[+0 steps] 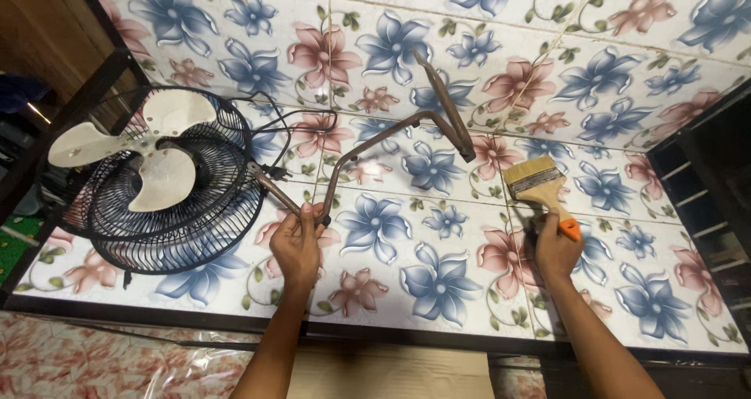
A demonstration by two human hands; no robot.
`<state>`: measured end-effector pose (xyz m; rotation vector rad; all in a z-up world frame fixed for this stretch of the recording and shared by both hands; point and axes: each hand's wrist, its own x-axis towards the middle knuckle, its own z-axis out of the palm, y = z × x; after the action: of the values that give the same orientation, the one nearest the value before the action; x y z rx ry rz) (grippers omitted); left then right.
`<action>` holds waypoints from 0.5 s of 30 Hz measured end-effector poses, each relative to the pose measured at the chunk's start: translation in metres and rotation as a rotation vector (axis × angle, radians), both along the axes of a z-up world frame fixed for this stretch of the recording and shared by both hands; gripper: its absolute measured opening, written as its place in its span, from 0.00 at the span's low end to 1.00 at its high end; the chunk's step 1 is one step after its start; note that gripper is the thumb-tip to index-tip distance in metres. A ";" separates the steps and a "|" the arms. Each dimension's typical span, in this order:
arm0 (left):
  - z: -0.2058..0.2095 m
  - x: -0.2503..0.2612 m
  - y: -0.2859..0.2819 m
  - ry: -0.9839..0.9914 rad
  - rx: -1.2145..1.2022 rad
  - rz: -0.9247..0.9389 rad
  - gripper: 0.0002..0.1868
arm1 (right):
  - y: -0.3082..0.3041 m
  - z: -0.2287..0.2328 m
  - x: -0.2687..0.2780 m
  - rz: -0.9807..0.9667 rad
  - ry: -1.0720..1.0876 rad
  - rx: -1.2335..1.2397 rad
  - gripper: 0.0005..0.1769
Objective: The person assembles an electric fan by attaching a metal stand to the fan base using a screwdriver. They then place the fan head onto the stand and secure it with the screwdriver.
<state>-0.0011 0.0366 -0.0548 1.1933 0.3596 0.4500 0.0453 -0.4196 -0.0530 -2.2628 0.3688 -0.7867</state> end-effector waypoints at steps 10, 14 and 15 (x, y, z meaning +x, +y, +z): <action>0.009 -0.001 -0.001 -0.010 0.033 0.022 0.19 | 0.083 0.017 -0.052 0.271 0.033 0.186 0.22; 0.012 -0.002 0.000 0.027 0.040 0.018 0.19 | 0.101 0.032 -0.051 0.293 0.078 0.551 0.20; 0.013 -0.001 0.000 0.034 0.028 0.014 0.18 | 0.097 0.037 -0.048 0.310 0.106 0.620 0.21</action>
<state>-0.0022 0.0370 -0.0421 1.2274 0.3917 0.4484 -0.0028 -0.3224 -0.0165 -1.7191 0.2554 -0.3278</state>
